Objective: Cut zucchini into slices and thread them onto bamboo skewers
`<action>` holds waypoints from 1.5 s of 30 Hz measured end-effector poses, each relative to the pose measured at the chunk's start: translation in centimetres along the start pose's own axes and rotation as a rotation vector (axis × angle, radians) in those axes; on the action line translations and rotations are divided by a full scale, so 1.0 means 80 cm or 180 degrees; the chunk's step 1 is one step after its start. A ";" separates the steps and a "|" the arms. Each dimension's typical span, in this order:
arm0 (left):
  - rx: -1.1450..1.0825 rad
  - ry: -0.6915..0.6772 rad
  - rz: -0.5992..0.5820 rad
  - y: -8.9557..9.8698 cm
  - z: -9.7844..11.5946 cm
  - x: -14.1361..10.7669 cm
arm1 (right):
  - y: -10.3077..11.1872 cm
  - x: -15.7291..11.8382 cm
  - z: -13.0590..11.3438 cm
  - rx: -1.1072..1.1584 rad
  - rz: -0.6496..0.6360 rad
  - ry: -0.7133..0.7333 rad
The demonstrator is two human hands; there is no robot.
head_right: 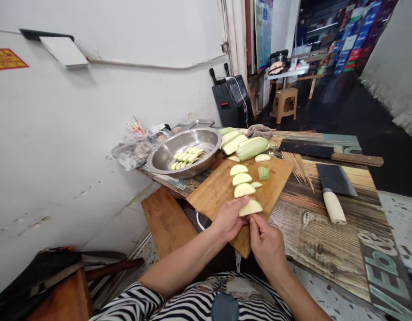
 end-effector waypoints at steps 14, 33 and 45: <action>-0.0433 -0.0142 0.0018 0.001 0.033 0.001 | 0.002 -0.014 -0.014 -0.0012 -0.0271 0.0186; -0.0551 -0.0328 0.0117 0.011 0.052 0.008 | 0.013 -0.019 -0.011 0.0020 -0.0529 0.0227; -0.0569 -0.0377 0.0015 0.013 0.049 0.008 | 0.010 -0.025 -0.017 0.0007 -0.0494 0.0362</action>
Point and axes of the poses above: each hand's wrist, its own x-axis towards the middle knuckle, its own y-axis out of the back of the hand, z = x × y, the point moved 1 cm from there along x, towards the middle knuckle, and after that the axes turned 4 degrees about y, right-handed, at the moved point
